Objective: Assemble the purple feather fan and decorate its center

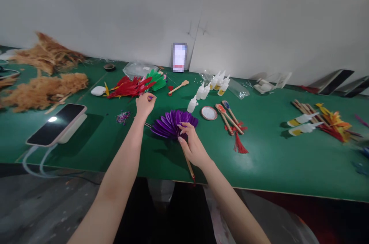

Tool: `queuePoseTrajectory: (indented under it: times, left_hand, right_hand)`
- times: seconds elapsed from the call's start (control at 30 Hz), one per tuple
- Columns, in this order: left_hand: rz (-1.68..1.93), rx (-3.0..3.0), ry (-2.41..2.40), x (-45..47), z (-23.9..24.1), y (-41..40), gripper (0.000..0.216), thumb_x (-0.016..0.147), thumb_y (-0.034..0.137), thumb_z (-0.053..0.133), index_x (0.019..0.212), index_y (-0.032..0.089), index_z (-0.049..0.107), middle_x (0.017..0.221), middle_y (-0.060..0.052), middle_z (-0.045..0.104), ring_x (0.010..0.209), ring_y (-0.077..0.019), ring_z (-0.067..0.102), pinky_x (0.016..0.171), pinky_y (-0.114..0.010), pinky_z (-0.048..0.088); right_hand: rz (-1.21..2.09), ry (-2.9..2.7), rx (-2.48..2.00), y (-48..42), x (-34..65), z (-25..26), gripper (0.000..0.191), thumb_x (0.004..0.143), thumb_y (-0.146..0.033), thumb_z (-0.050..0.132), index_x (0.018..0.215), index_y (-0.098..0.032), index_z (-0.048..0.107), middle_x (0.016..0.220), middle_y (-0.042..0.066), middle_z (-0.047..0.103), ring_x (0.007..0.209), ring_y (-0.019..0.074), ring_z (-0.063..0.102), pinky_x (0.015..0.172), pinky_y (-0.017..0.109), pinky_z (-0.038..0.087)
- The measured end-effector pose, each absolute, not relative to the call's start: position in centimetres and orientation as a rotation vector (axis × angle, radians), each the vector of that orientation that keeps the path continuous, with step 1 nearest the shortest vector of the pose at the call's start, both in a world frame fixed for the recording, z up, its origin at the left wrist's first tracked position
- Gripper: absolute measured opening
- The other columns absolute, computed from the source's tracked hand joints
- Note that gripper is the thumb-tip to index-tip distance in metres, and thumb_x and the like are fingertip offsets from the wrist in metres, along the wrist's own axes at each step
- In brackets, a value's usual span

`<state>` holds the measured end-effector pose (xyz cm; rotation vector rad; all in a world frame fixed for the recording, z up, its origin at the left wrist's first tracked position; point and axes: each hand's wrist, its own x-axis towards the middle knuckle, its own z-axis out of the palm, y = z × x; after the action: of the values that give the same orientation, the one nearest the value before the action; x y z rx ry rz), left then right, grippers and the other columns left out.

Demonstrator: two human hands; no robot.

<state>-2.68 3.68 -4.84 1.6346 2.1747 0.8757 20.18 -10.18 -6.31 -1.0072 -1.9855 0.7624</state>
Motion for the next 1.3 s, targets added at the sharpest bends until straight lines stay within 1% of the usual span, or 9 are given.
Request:
queuePoseTrajectory:
  times: [0.13, 0.33, 0.47, 0.6, 0.7, 0.83, 1.07, 1.2, 1.3]
  left_hand:
    - [0.876, 1.566, 2.319, -4.5, -4.7, 3.5, 0.017, 0.083, 0.028, 0.05, 0.091, 0.02, 0.063, 0.086, -0.007, 0.067, 0.101, -0.0264, 0.057, 0.097, -0.041, 0.033]
    - [0.786, 1.526, 2.375, -5.7, -4.9, 3.4, 0.018, 0.073, 0.037, 0.066, 0.083, 0.021, 0.063, 0.084, -0.008, 0.064, 0.107, -0.0314, 0.053, 0.098, -0.045, 0.031]
    - [0.573, 1.515, 2.353, -5.9, -4.7, 3.0, 0.034, 0.059, 0.051, 0.075, 0.075, 0.022, 0.066, 0.099, -0.013, 0.059, 0.11, -0.0396, 0.048, 0.094, -0.049, 0.036]
    - [0.38, 1.547, 2.304, -5.8, -4.5, 2.6, 0.033, 0.057, 0.043, 0.078, 0.079, 0.021, 0.069, 0.112, -0.018, 0.056, 0.118, -0.0456, 0.042, 0.093, -0.054, 0.037]
    - [0.352, 1.56, 2.222, -5.7, -4.5, 2.7, 0.015, 0.06, 0.035, 0.075, 0.066, 0.022, 0.069, 0.095, -0.015, 0.064, 0.113, -0.0434, 0.048, 0.09, -0.051, 0.04]
    - [0.357, 1.549, 2.116, -5.6, -4.4, 2.7, 0.014, 0.063, 0.03, 0.07, 0.053, 0.022, 0.065, 0.079, -0.011, 0.069, 0.096, -0.0357, 0.06, 0.085, -0.044, 0.043]
    - [0.488, 1.505, 2.055, -5.4, -3.5, 1.9, 0.015, 0.076, 0.032, 0.058, 0.072, 0.019, 0.065, 0.083, -0.005, 0.071, 0.082, -0.0219, 0.065, 0.069, -0.028, 0.045]
    - [0.539, 1.484, 2.153, -5.9, -3.3, 1.9, 0.029, 0.077, 0.043, 0.058, 0.088, 0.017, 0.063, 0.096, -0.009, 0.069, 0.089, -0.0245, 0.063, 0.073, -0.03, 0.045]
    - [0.466, 1.52, 2.19, -6.5, -3.3, 2.0, 0.038, 0.065, 0.05, 0.07, 0.082, 0.016, 0.065, 0.09, -0.012, 0.069, 0.092, -0.0309, 0.062, 0.081, -0.038, 0.043]
  right_hand:
    - [0.754, -1.993, -1.003, -10.2, 20.1, -6.5, 0.012, 0.095, -0.029, 0.041, 0.104, -0.021, 0.04, 0.13, 0.017, 0.043, 0.128, 0.025, 0.045, 0.105, 0.051, 0.039]
    - [0.645, -1.99, -0.98, -10.3, 20.3, -6.4, 0.014, 0.094, -0.027, 0.042, 0.107, -0.021, 0.04, 0.131, 0.017, 0.045, 0.132, 0.0264, 0.039, 0.106, 0.054, 0.036]
    - [0.64, -1.905, -0.96, -10.5, 20.7, -6.4, 0.019, 0.094, -0.026, 0.042, 0.113, -0.022, 0.04, 0.132, 0.015, 0.045, 0.132, 0.0258, 0.039, 0.105, 0.054, 0.038]
    - [0.658, -1.817, -0.977, -10.6, 20.9, -6.8, 0.021, 0.094, -0.023, 0.042, 0.114, -0.022, 0.041, 0.13, 0.015, 0.045, 0.128, 0.0254, 0.044, 0.105, 0.053, 0.039]
    - [0.621, -1.761, -0.991, -10.5, 20.7, -7.0, 0.019, 0.093, -0.02, 0.045, 0.112, -0.022, 0.044, 0.122, 0.014, 0.049, 0.121, 0.0241, 0.049, 0.102, 0.051, 0.042]
    - [0.51, -1.673, -0.991, -10.1, 20.4, -7.1, 0.025, 0.089, -0.019, 0.053, 0.112, -0.022, 0.046, 0.11, 0.011, 0.054, 0.111, 0.0234, 0.056, 0.093, 0.045, 0.049]
    - [0.572, -1.604, -0.971, -8.5, 19.9, -3.6, 0.028, 0.089, -0.022, 0.054, 0.115, -0.022, 0.045, 0.109, 0.009, 0.057, 0.089, 0.0172, 0.064, 0.078, 0.035, 0.054]
    - [0.769, -1.525, -0.897, -5.6, 18.4, -1.1, 0.028, 0.088, -0.029, 0.056, 0.113, -0.023, 0.045, 0.101, 0.005, 0.059, 0.074, 0.0129, 0.066, 0.069, 0.03, 0.055]
    - [0.992, -1.396, -0.813, -3.3, 16.9, -1.0, 0.025, 0.083, -0.036, 0.061, 0.102, -0.022, 0.054, 0.081, -0.001, 0.062, 0.065, 0.0119, 0.066, 0.062, 0.027, 0.056]
